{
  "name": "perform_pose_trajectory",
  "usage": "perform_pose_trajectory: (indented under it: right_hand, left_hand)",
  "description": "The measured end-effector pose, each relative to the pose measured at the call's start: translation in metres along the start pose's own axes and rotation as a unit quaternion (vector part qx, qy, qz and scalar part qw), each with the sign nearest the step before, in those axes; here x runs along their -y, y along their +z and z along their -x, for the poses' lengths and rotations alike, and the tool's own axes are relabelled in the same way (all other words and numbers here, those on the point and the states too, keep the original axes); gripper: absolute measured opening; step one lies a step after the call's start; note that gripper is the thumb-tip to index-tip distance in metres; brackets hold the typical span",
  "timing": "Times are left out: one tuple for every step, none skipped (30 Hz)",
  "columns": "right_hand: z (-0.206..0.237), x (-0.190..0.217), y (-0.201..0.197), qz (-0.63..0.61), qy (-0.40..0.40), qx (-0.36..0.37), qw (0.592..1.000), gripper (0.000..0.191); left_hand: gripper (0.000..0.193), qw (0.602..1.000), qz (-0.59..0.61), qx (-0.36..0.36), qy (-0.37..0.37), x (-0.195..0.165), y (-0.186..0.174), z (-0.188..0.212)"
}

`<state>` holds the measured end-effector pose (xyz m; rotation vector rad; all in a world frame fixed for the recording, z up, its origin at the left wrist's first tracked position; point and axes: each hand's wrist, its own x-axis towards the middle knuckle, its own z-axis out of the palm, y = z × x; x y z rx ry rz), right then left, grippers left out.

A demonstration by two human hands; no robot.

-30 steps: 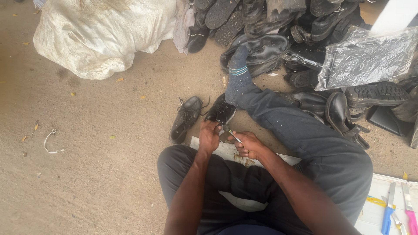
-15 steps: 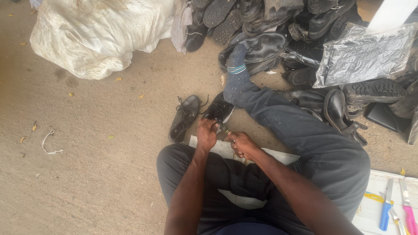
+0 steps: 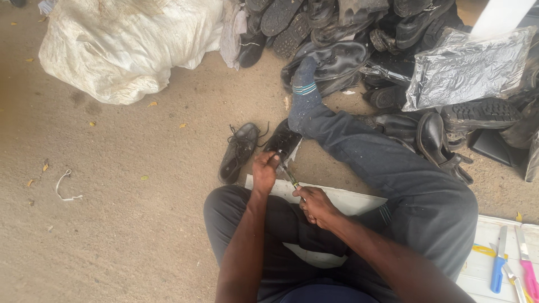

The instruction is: The person sits on the ground and uses a knife to cut and separate the sole from a black shoe. They then pick up a shoe from a plastic bag and continue to work on it with the knife.

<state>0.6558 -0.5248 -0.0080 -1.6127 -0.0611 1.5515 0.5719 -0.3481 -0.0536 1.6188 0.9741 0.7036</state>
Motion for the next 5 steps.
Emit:
perform_pose_trajectory:
  right_hand:
    - [0.002,-0.005,0.001,0.004,0.005,-0.01,1.0,0.046]
    - [0.001,-0.005,0.002,0.008,0.005,-0.02,1.0,0.045]
    - [-0.001,-0.007,0.004,0.011,0.006,-0.029,0.999,0.045]
    - [-0.004,-0.008,0.005,0.014,-0.01,-0.04,0.999,0.046]
    - [-0.013,-0.006,0.009,0.016,-0.028,-0.049,0.998,0.047]
  left_hand:
    - [0.016,1.0,0.01,0.003,-0.013,0.001,-0.001,0.004]
    - [0.016,1.0,0.021,0.007,-0.02,0.001,-0.001,0.001]
    - [0.016,0.999,0.031,0.011,-0.03,0.001,-0.002,0.0]
    - [0.017,1.0,0.021,0.011,-0.017,0.002,-0.001,0.003]
    - [0.018,1.0,0.01,0.01,-0.004,0.003,0.001,0.003]
